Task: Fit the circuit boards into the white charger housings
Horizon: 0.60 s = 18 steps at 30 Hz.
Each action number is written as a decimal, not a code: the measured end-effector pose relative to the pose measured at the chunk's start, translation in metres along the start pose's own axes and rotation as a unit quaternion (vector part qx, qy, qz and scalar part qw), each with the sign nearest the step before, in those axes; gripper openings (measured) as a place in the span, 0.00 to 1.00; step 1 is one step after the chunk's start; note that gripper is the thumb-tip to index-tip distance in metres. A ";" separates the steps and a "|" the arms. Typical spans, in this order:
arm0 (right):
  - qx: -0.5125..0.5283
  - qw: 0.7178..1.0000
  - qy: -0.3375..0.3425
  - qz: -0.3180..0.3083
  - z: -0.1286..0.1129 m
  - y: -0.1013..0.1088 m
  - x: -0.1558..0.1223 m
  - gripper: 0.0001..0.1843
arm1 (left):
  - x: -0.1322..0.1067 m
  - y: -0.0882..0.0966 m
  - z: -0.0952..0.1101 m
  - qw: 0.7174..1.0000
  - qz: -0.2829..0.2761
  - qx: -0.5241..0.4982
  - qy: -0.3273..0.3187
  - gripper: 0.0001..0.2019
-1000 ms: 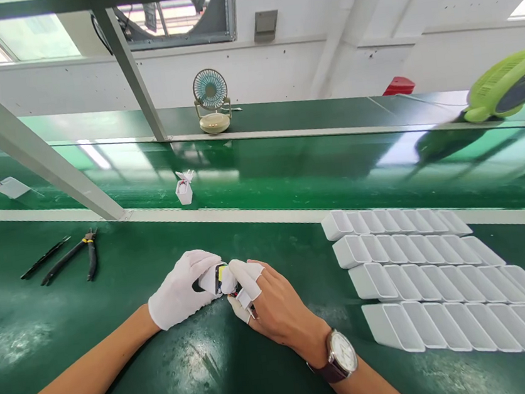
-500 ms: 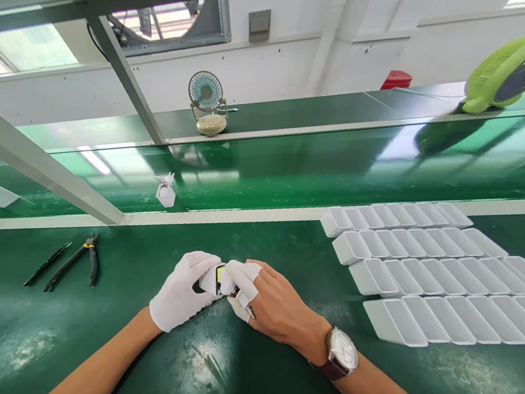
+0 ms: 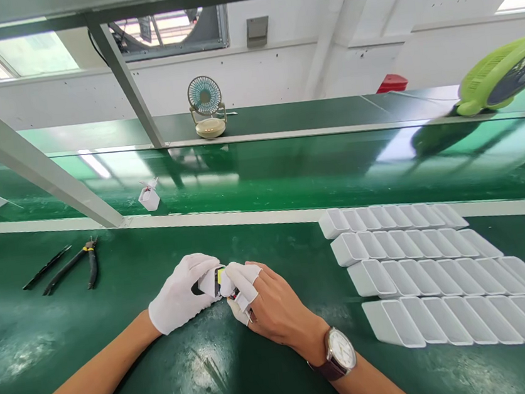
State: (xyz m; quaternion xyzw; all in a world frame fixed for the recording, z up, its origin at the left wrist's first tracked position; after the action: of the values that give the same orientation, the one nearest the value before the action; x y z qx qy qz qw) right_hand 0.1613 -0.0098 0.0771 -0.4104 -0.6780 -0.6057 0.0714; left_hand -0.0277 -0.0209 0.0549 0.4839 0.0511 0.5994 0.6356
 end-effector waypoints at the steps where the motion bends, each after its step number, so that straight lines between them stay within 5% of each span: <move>1: 0.002 1.000 -0.001 -0.001 0.000 -0.001 -0.001 0.32 | 0.000 0.000 0.000 1.000 0.000 -0.002 0.001 0.23; 18: 0.006 1.000 0.006 -0.002 0.000 -0.001 -0.003 0.34 | -0.003 -0.001 -0.004 1.000 -0.006 -0.006 0.000 0.24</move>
State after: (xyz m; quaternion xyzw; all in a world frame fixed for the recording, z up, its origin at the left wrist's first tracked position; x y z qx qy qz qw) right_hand 0.1627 -0.0105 0.0749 -0.4049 -0.6823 -0.6039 0.0765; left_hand -0.0309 -0.0213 0.0508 0.4799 0.0507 0.5961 0.6417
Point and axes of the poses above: each hand's wrist, its own x-axis towards the middle knuckle, its own y-axis out of the back of the hand, z = x × y, the point moved 4 cm from there along x, towards the middle knuckle
